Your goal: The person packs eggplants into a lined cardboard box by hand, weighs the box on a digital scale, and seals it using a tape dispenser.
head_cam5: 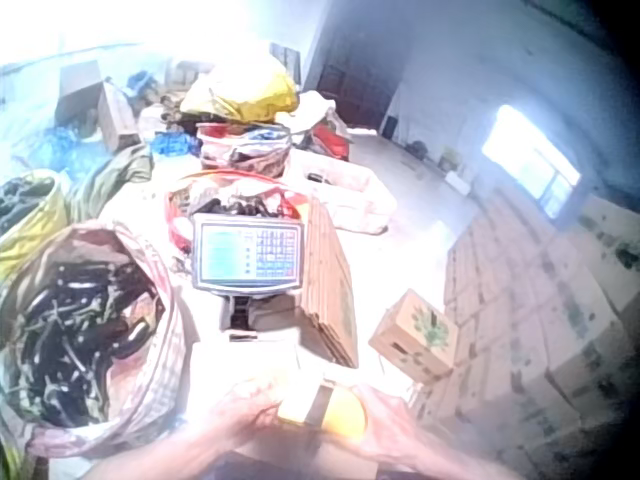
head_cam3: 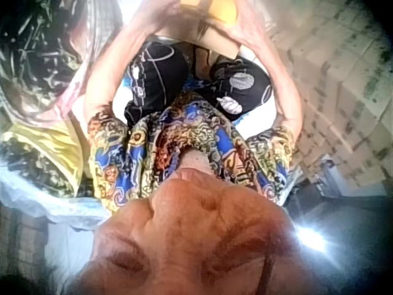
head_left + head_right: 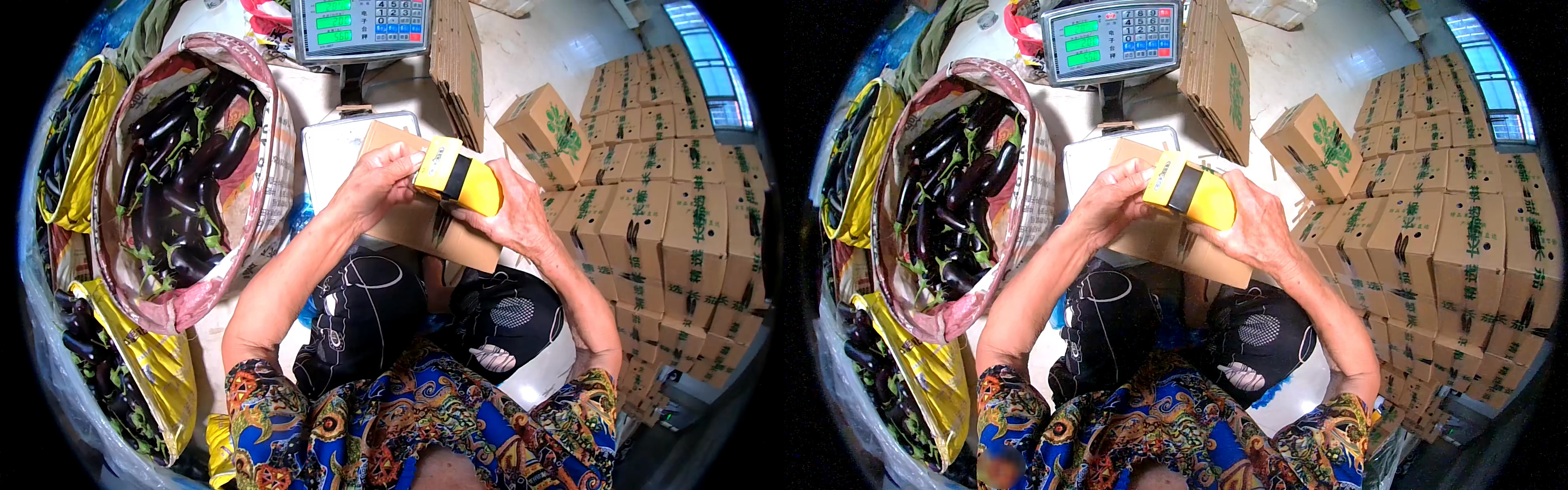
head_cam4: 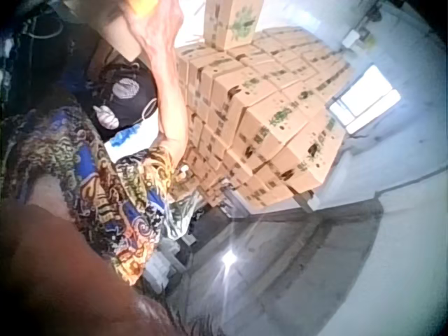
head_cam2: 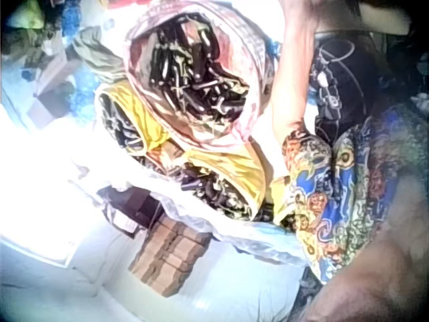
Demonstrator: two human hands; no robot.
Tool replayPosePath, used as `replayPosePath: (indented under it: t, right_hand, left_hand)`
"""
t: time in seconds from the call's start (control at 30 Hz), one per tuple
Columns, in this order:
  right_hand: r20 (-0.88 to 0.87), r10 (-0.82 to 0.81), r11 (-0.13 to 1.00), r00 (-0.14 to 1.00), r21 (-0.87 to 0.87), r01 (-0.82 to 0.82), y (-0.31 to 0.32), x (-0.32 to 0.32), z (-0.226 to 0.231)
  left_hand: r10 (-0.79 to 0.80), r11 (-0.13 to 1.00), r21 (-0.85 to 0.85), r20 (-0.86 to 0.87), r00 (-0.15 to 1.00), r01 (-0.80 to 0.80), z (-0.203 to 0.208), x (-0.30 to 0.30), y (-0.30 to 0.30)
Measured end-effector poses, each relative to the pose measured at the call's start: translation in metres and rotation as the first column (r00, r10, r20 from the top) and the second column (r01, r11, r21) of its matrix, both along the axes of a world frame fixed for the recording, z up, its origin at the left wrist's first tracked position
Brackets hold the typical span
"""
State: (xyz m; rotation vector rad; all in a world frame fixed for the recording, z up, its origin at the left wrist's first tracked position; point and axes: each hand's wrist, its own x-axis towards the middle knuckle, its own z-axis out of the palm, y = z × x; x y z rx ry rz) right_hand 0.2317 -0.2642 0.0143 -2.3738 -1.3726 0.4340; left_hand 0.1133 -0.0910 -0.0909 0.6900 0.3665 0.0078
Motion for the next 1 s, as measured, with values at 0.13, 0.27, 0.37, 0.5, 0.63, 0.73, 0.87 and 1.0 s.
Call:
replayPosePath:
  t: [0.13,0.27,0.37,0.5,0.63,0.73,0.87,1.0]
  right_hand:
    - [-0.003,0.014,1.000,1.000,0.005,-0.014,0.003,-0.003,0.001]
    - [0.013,0.045,0.999,0.999,-0.011,-0.045,0.008,-0.006,0.004]
    - [0.106,0.127,0.990,0.986,-0.071,-0.119,0.012,-0.004,0.010]
    - [0.176,0.142,0.954,0.974,-0.286,-0.087,0.000,0.000,0.021]
    - [0.161,0.137,0.948,0.977,-0.308,-0.082,-0.004,-0.002,0.017]
    - [0.154,0.141,0.957,0.978,-0.275,-0.095,-0.002,-0.003,0.018]
    - [0.154,0.153,0.953,0.976,-0.284,-0.104,0.010,-0.006,0.014]
    - [0.173,0.161,0.952,0.972,-0.287,-0.107,0.021,-0.011,0.004]
  left_hand:
    - [0.067,0.976,0.199,0.089,0.994,-0.084,-0.017,-0.001,0.005]
    - [0.158,0.917,0.364,0.046,0.986,-0.164,-0.001,-0.008,0.019]
    - [0.331,0.746,0.633,-0.084,0.940,-0.206,-0.014,-0.034,0.065]
    - [0.410,0.779,0.578,-0.179,0.894,-0.241,-0.068,-0.081,0.125]
    - [0.414,0.700,0.696,-0.211,0.885,-0.161,-0.094,-0.079,0.112]
    - [0.494,0.367,0.929,-0.152,0.856,-0.047,-0.113,-0.080,0.106]
    - [0.565,0.119,0.993,-0.078,0.822,0.012,-0.125,-0.070,0.092]
    - [0.569,0.073,0.996,-0.091,0.817,0.061,-0.160,-0.061,0.085]
